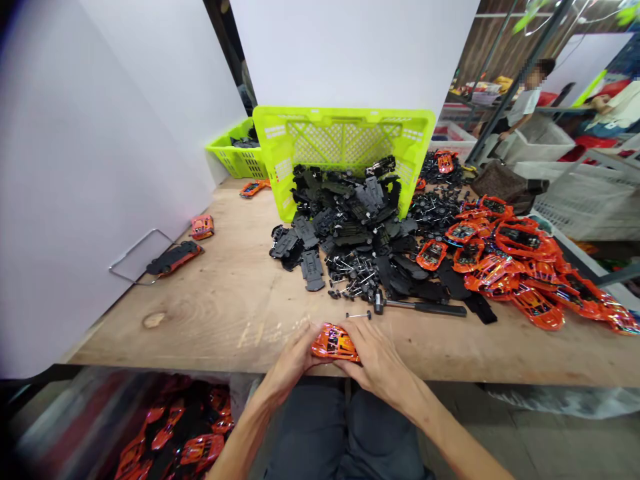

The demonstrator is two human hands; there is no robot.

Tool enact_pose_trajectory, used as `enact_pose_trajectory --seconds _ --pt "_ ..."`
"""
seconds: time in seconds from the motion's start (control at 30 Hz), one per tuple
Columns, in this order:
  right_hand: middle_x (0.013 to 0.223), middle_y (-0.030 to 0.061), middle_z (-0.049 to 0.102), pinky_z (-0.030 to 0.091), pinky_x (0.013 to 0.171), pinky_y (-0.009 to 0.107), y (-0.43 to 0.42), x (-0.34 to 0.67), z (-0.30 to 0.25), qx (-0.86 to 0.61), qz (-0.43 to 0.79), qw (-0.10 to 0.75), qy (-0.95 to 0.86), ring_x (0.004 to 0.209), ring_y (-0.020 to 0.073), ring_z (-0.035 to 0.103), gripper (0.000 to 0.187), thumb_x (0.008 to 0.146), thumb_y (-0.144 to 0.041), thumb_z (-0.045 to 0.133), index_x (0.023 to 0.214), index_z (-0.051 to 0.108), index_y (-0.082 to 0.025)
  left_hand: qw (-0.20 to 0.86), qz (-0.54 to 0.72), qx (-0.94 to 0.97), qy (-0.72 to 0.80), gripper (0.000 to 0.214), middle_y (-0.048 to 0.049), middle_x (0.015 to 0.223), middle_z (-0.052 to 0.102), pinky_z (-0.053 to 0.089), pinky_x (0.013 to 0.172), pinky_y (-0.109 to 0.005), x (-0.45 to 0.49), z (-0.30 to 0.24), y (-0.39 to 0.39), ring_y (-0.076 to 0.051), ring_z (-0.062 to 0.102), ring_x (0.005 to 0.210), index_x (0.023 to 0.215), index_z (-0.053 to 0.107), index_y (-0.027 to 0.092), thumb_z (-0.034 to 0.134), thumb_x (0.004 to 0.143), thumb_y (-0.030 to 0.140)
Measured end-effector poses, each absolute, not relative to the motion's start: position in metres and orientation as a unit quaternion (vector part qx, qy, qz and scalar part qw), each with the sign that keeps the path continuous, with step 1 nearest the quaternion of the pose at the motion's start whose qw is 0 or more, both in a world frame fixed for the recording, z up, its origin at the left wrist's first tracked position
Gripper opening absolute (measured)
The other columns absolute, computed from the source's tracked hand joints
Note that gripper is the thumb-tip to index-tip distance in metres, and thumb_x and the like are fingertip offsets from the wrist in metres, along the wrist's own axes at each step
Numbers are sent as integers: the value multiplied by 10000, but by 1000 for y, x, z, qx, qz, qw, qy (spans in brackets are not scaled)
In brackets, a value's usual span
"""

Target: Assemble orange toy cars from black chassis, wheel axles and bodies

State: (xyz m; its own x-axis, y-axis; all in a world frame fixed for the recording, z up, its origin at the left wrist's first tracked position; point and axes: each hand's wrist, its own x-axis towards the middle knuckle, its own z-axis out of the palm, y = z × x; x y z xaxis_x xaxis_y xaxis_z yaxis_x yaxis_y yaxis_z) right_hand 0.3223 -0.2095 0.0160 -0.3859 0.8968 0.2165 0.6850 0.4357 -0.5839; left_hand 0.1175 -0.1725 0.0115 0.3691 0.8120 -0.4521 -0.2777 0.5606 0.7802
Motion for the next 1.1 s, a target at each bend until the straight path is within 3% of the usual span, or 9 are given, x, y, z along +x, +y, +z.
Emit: enact_pose_trajectory --seconds 0.27,0.4,0.53,0.77,1.1 --pt "1472 136 566 512 1147 479 -212 329 23 -496 244 240 -798 1372 299 570 605 984 -329 685 1522 412 -286 758 353 330 437 515 -56 932 760 620 852 -389 120 12 -177 -253 751 919 906 581 191 875 732 576" --pt "1494 148 552 495 1154 524 -212 329 18 -517 214 234 -795 1388 323 551 594 980 -348 687 1512 431 -276 768 354 321 426 507 -58 956 770 616 895 -422 122 15 -176 -250 757 917 919 567 194 871 747 560" --pt "1482 154 567 484 1153 560 -212 330 11 -515 202 232 -800 1399 339 537 619 986 -367 678 1537 415 -268 765 355 312 438 529 -52 935 769 636 811 -400 124 14 -173 -249 761 873 883 531 204 881 725 568" --pt "1482 158 564 513 1116 544 -214 330 11 -526 212 250 -784 1367 345 566 622 1007 -375 641 1561 375 -285 747 347 322 468 520 -24 822 725 634 723 -330 125 12 -172 -218 730 804 853 557 206 885 707 583" --pt "1413 164 624 553 1038 540 -214 322 10 -536 176 248 -788 1274 359 628 636 1001 -356 637 1572 368 -280 752 355 305 465 565 11 791 640 637 673 -326 128 16 -171 -187 675 759 798 511 223 890 672 622"
